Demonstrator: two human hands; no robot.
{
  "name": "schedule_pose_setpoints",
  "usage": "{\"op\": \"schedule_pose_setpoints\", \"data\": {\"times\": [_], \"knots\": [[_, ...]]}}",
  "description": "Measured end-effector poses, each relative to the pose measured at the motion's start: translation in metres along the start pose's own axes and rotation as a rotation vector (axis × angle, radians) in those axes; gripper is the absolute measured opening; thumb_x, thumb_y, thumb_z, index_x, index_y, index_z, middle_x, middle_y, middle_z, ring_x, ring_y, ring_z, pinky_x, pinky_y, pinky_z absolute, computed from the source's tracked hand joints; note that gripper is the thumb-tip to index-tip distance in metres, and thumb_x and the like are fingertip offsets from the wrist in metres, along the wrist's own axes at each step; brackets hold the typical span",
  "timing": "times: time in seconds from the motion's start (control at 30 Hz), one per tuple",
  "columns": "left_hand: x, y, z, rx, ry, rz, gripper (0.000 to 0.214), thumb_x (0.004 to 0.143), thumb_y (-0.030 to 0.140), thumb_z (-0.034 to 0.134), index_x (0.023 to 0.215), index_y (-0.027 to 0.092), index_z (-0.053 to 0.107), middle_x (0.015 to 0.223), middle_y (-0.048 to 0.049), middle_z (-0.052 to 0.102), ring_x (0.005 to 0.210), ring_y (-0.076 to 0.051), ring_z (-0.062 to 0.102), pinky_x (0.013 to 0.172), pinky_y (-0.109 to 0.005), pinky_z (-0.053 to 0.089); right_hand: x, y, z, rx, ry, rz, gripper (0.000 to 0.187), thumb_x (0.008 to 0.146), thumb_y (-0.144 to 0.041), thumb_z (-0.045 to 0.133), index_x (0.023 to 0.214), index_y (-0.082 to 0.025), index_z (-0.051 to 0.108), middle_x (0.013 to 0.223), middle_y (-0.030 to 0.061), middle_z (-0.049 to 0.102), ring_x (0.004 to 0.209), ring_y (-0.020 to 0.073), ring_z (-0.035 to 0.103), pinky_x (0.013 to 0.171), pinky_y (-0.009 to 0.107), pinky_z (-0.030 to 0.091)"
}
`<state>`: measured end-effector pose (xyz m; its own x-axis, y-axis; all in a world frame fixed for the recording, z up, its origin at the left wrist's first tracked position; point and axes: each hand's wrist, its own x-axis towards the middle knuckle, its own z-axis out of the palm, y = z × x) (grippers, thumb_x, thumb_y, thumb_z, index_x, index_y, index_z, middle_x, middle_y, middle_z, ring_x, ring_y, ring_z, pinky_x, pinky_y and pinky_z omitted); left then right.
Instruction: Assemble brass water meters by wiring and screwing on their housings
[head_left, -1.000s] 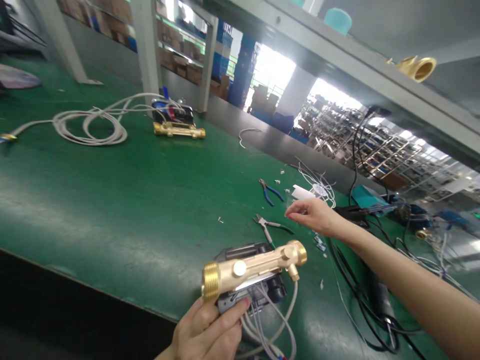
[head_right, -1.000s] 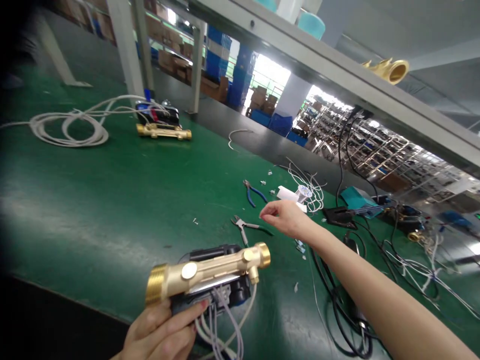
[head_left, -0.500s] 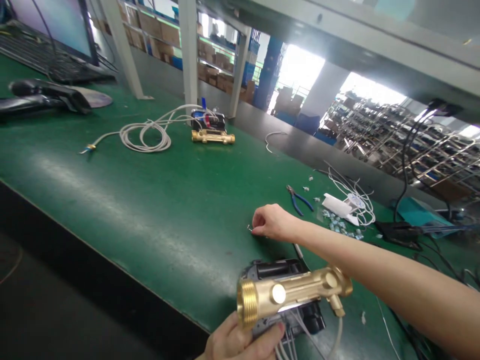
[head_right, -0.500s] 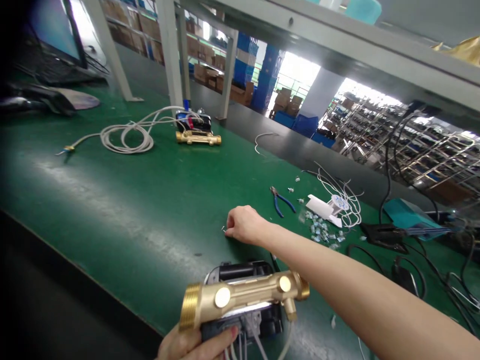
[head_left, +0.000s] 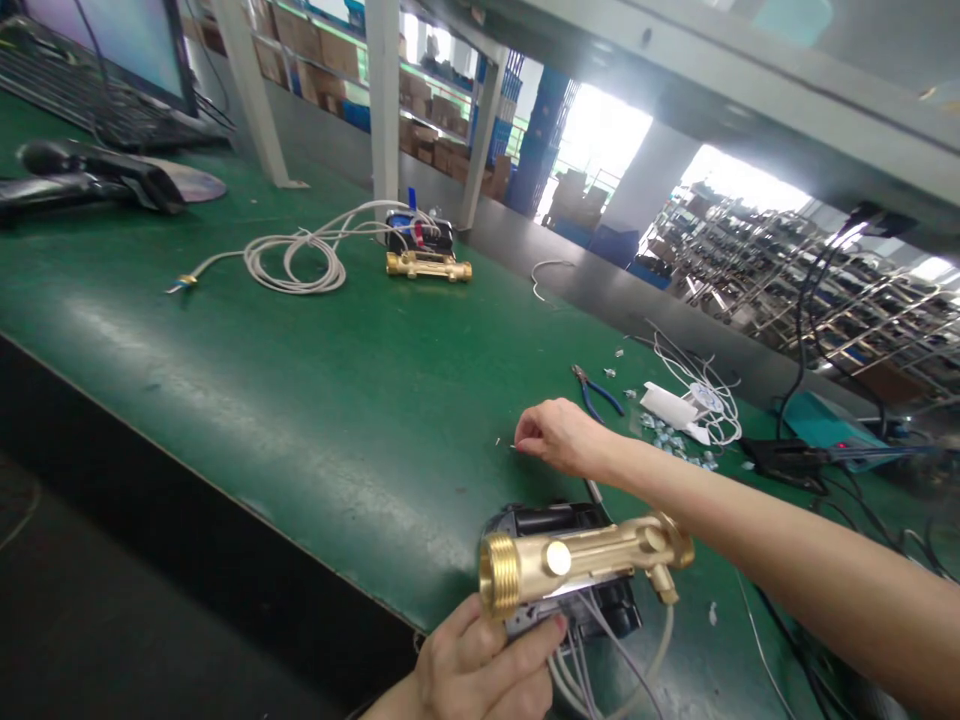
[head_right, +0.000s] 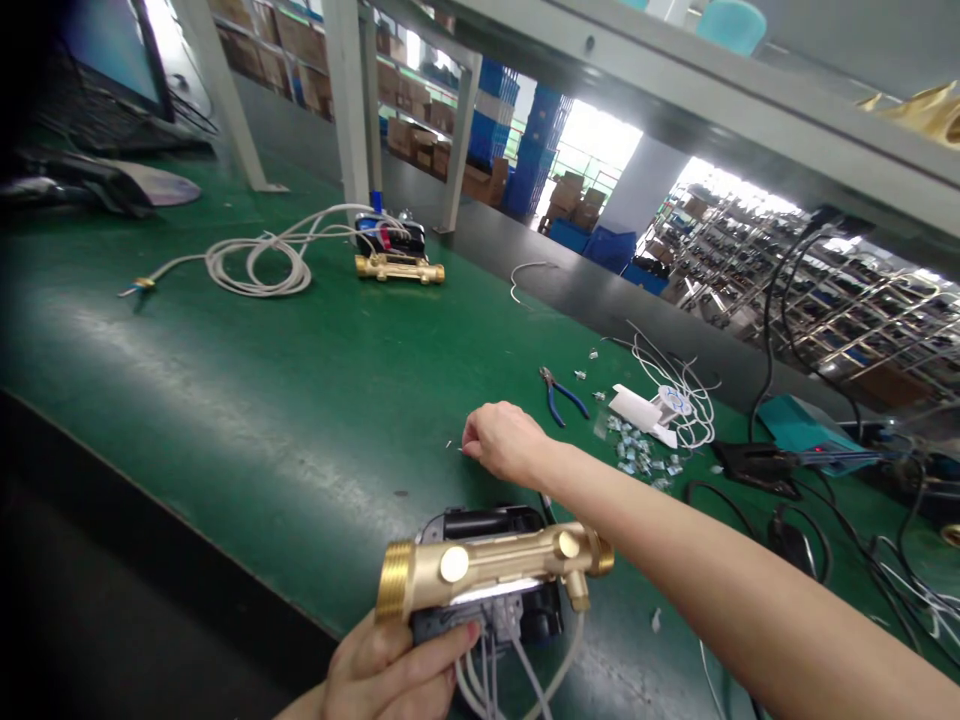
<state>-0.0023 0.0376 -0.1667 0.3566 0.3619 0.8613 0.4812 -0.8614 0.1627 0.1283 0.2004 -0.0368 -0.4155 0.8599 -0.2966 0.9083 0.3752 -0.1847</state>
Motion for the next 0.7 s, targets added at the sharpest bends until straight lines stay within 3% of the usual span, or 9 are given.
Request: {"op": "schedule_pose_setpoints", "data": {"times": [0.1,0.2,0.27,0.37,0.53,0.7], "knots": [[0.008,0.000,-0.004,-0.114,0.108,-0.029,0.014,0.080,0.011,0.049,0.075,0.017,0.060,0.099,-0.0019,0.072,0.074,-0.014,0.058,0.079,-0.032,0.049,-0.041,-0.007,-0.021,0.029,0.085,0.024,0.015,0.085,-0.023,0.056,0.087,-0.017,0.070,0.078,0.0027,0.070,0.072,0.0128,0.063,0.065,0.023,0.044],[0.012,-0.001,-0.007,-0.157,0.091,-0.013,0.012,0.078,0.011,0.050,0.085,0.016,0.059,0.100,-0.0046,0.072,0.071,-0.015,0.058,0.074,-0.033,0.049,-0.097,-0.018,-0.030,0.125,0.278,-0.062,0.011,0.084,-0.025,0.058,0.083,-0.020,0.067,0.076,-0.0012,0.068,0.068,0.0107,0.061,0.063,0.021,0.044],[0.013,-0.001,-0.008,-0.191,0.099,-0.052,0.017,0.081,0.011,0.050,0.096,0.014,0.057,0.099,-0.0067,0.072,0.072,-0.015,0.059,0.075,-0.034,0.049,-0.133,-0.025,-0.023,0.160,0.317,-0.149,0.013,0.087,-0.025,0.055,0.078,-0.022,0.064,0.077,-0.0024,0.066,0.068,0.0096,0.060,0.062,0.020,0.045],[0.013,-0.001,-0.008,-0.241,0.090,-0.069,0.020,0.088,0.015,0.047,0.106,0.010,0.054,0.099,-0.0096,0.072,0.072,-0.015,0.060,0.075,-0.033,0.050,-0.170,-0.034,0.005,0.080,0.287,-0.262,0.015,0.091,-0.022,0.050,0.081,-0.021,0.061,0.075,-0.0016,0.063,0.067,0.0102,0.059,0.060,0.020,0.046],[0.017,-0.001,-0.010,-0.178,0.081,-0.058,0.018,0.092,0.019,0.046,0.103,0.011,0.057,0.098,-0.0084,0.072,0.075,-0.015,0.061,0.071,-0.032,0.047,-0.179,-0.040,0.044,-0.118,0.268,-0.309,0.019,0.090,-0.012,0.044,0.080,-0.018,0.060,0.072,0.0013,0.059,0.063,0.0158,0.056,0.055,0.028,0.044],[0.019,-0.001,-0.014,-0.127,0.044,-0.007,0.015,0.089,0.016,0.051,0.100,0.010,0.060,0.102,-0.0072,0.072,0.070,-0.015,0.056,0.066,-0.032,0.044,-0.171,-0.045,0.048,-0.176,0.287,-0.325,0.015,0.087,-0.011,0.049,0.079,-0.016,0.060,0.073,0.0019,0.059,0.063,0.0183,0.055,0.055,0.032,0.043]]}}
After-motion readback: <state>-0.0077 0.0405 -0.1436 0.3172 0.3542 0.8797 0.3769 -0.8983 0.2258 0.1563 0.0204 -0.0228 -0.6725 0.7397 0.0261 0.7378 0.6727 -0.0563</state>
